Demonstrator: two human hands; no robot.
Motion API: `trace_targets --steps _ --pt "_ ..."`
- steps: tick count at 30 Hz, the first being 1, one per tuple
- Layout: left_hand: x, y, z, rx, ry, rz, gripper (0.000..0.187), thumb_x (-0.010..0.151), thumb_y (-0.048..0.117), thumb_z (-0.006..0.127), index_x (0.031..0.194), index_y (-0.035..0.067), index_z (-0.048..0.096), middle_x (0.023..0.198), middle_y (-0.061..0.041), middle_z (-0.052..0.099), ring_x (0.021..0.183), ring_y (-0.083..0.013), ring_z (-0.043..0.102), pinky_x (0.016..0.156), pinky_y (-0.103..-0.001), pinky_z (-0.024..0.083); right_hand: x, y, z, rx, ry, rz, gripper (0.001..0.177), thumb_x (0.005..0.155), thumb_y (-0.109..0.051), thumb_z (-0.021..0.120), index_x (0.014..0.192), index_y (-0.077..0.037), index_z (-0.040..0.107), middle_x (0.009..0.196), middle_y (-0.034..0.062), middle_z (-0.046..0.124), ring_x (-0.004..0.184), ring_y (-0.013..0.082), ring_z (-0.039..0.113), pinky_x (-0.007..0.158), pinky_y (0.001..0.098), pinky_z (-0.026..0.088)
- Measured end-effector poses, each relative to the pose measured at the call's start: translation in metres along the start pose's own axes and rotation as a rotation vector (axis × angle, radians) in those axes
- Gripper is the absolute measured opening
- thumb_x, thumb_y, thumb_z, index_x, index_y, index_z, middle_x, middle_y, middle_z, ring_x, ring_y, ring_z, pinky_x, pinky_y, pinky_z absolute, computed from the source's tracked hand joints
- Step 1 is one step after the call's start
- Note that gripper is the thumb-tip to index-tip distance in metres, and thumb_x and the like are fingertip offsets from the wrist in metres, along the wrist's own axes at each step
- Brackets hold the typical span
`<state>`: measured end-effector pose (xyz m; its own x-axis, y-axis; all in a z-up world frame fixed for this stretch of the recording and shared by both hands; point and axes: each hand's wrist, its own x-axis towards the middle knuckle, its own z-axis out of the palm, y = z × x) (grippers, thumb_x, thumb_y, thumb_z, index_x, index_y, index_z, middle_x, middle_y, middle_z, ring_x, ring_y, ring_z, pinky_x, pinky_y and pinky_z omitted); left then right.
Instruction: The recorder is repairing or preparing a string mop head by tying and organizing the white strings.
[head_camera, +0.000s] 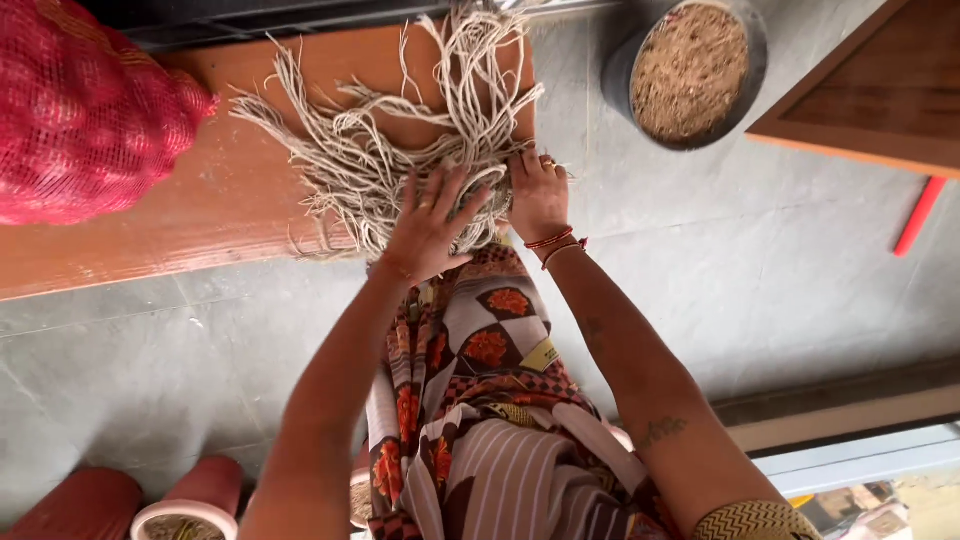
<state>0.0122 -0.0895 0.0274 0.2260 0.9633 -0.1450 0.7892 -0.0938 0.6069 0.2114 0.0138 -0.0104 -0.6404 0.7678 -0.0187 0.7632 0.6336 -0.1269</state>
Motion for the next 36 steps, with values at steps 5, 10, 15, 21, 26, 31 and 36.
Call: trace_targets --steps 5,10,15,21,26,31,36 --pt "-0.071 -0.052 0.028 0.511 -0.084 -0.006 0.100 0.081 0.028 0.082 0.168 0.036 0.033 0.166 -0.012 0.033 0.149 -0.0353 0.036 0.118 -0.048 0.040 -0.023 -0.047 -0.004 0.100 -0.339 0.038 0.058 0.080 0.006 0.058 0.137 -0.003 0.056 0.122 0.0165 0.062 0.087 0.0227 0.064 0.074 0.0365 0.056" --pt "-0.111 -0.030 -0.081 0.143 -0.450 -0.392 0.097 0.071 0.024 0.081 0.158 0.024 0.041 0.161 -0.012 0.037 0.143 -0.0335 0.044 0.110 -0.044 0.047 -0.044 -0.111 -0.019 0.576 -0.649 0.051 0.034 0.102 -0.016 0.056 0.136 -0.015 0.060 0.096 0.0117 0.067 0.078 0.0199 0.066 0.070 0.0382 0.059" --pt "-0.136 -0.035 -0.181 -0.077 -0.735 -0.652 0.097 0.063 0.027 0.082 0.152 0.023 0.045 0.144 -0.005 0.059 0.129 -0.0244 0.059 0.111 -0.038 0.050 -0.116 -0.116 0.107 0.708 -0.443 -0.627 0.009 0.094 -0.016 0.064 0.100 -0.017 0.071 0.092 0.0112 0.065 0.086 0.0255 0.067 0.076 0.0381 0.057" --pt "-0.053 -0.030 -0.212 -0.416 -0.712 -0.766 0.092 0.073 0.021 0.083 0.155 0.026 0.041 0.127 -0.013 0.076 0.106 -0.0261 0.078 0.107 -0.040 0.056 -0.086 -0.058 0.083 1.531 -0.635 -0.357 0.020 0.094 -0.018 0.069 0.078 -0.008 0.064 0.087 0.0074 0.060 0.086 0.0265 0.061 0.094 0.0387 0.058" --pt "0.039 -0.090 -0.069 -0.284 -0.079 -0.469 0.109 0.078 0.030 0.087 0.162 0.018 0.018 0.162 -0.024 0.028 0.141 -0.0434 0.040 0.105 -0.052 0.044 -0.042 0.021 0.088 1.231 -0.566 0.812 0.050 0.097 -0.007 0.056 0.142 -0.007 0.035 0.119 0.0123 0.064 0.104 0.0272 0.069 0.089 0.0398 0.062" --pt "0.066 -0.030 -0.006 -0.017 -0.014 -0.700 0.102 0.092 0.061 0.069 0.167 0.027 0.009 0.167 -0.031 0.017 0.149 -0.0511 0.028 0.093 -0.055 0.054 0.012 -0.011 -0.010 0.706 -0.143 0.731 0.055 0.097 -0.003 0.040 0.151 -0.010 0.044 0.147 0.0161 0.048 0.102 0.0292 0.072 0.075 0.0381 0.066" --pt "0.009 -0.007 0.013 0.064 0.035 -0.602 0.125 0.083 0.079 0.067 0.167 0.016 0.001 0.163 -0.031 0.009 0.150 -0.0551 0.017 0.117 -0.079 0.016 -0.024 -0.030 0.014 0.276 0.186 0.248 0.054 0.107 -0.005 0.054 0.159 -0.007 0.037 0.158 0.0220 0.047 0.148 0.0362 0.047 0.123 0.0453 0.046"
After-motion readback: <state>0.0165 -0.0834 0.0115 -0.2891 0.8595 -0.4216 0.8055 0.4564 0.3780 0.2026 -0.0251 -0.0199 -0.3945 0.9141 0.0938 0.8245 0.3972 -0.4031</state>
